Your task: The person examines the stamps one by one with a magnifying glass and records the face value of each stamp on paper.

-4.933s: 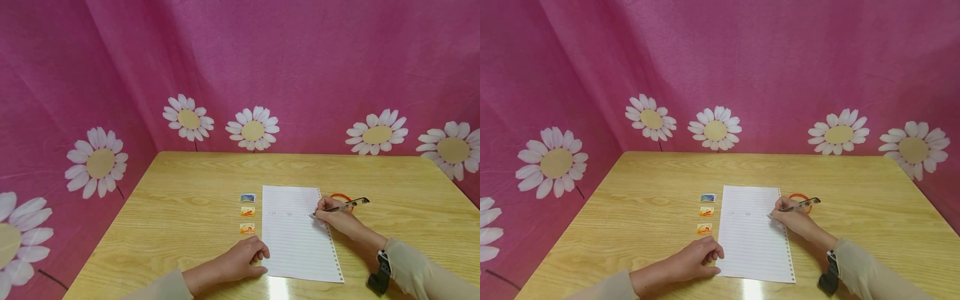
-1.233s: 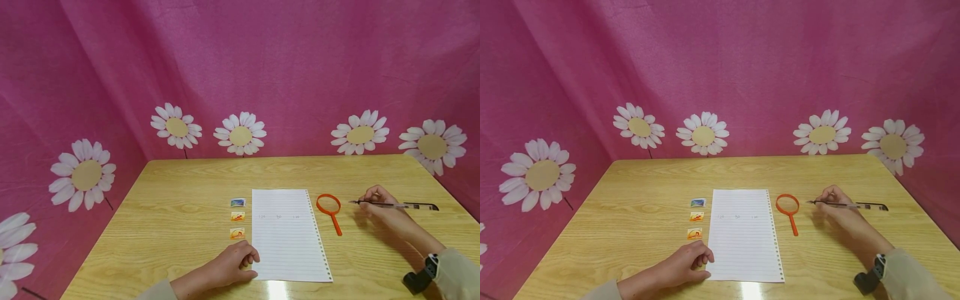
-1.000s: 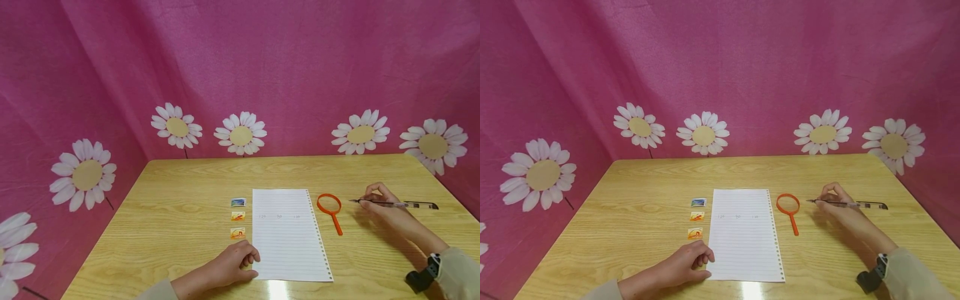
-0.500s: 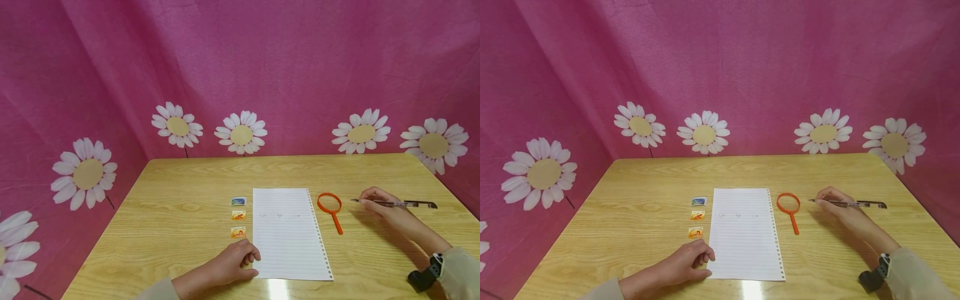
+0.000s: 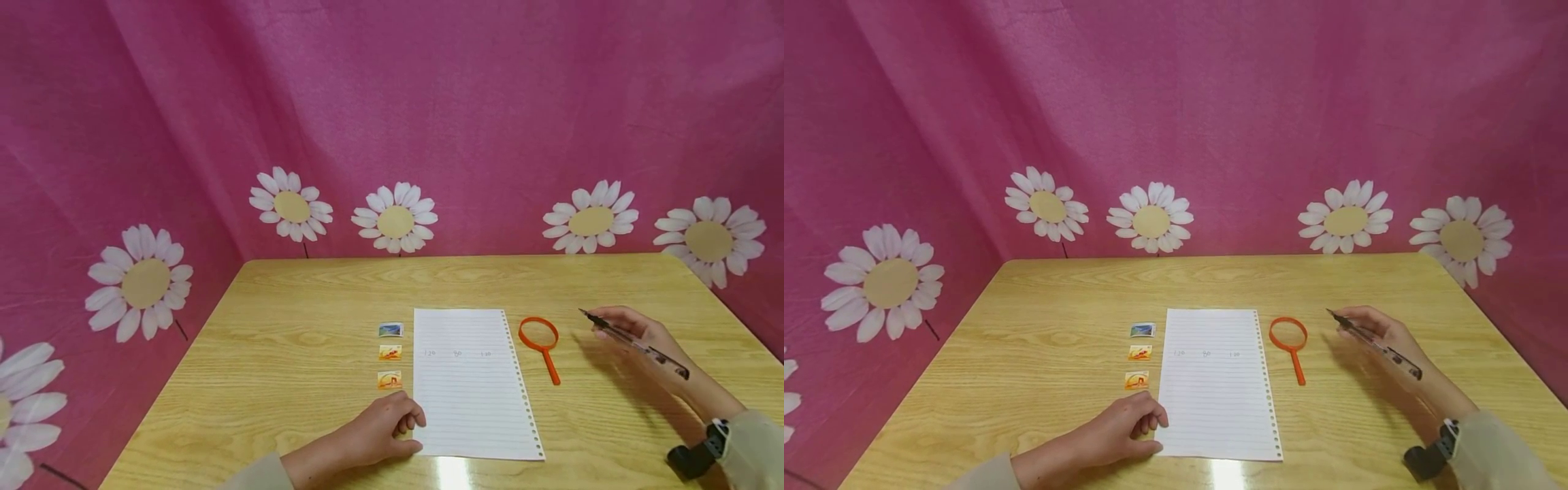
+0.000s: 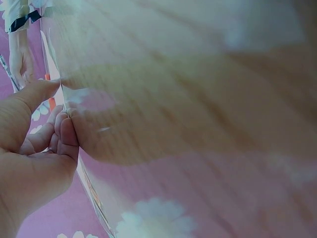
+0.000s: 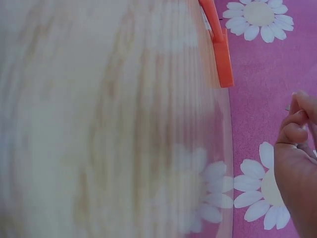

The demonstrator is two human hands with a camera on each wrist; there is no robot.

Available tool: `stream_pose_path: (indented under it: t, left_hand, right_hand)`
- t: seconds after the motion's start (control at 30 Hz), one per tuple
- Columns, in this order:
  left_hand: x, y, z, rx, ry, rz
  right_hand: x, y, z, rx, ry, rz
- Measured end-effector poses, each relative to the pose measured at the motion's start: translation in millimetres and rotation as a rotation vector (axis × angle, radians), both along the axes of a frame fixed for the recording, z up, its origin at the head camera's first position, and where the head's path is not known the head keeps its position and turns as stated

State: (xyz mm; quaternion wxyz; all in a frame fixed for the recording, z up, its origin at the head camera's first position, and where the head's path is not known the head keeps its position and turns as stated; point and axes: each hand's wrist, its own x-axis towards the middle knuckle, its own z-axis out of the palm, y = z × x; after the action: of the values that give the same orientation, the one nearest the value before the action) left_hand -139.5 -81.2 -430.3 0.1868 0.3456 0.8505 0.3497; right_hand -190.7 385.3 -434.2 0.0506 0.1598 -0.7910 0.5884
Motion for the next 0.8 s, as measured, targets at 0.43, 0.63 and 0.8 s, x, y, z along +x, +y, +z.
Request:
stream_pose_path:
  t: [0.43,0.63,0.8]
  left_hand:
    - [-0.2,-0.3,2.2,0.006,0.007,0.006]
    - [-0.7,-0.2,1.9,0.003,-0.007,0.012]
    - [-1.3,0.1,0.8,0.001,-0.014,0.014]
  right_hand:
    - [-1.3,-3.5,5.1,-0.323,-0.017,0.135]
    - [-4.9,-8.4,8.9,0.096,0.034,-0.03]
    - [-15.9,-10.0,11.2,0.328,0.046,-0.062]
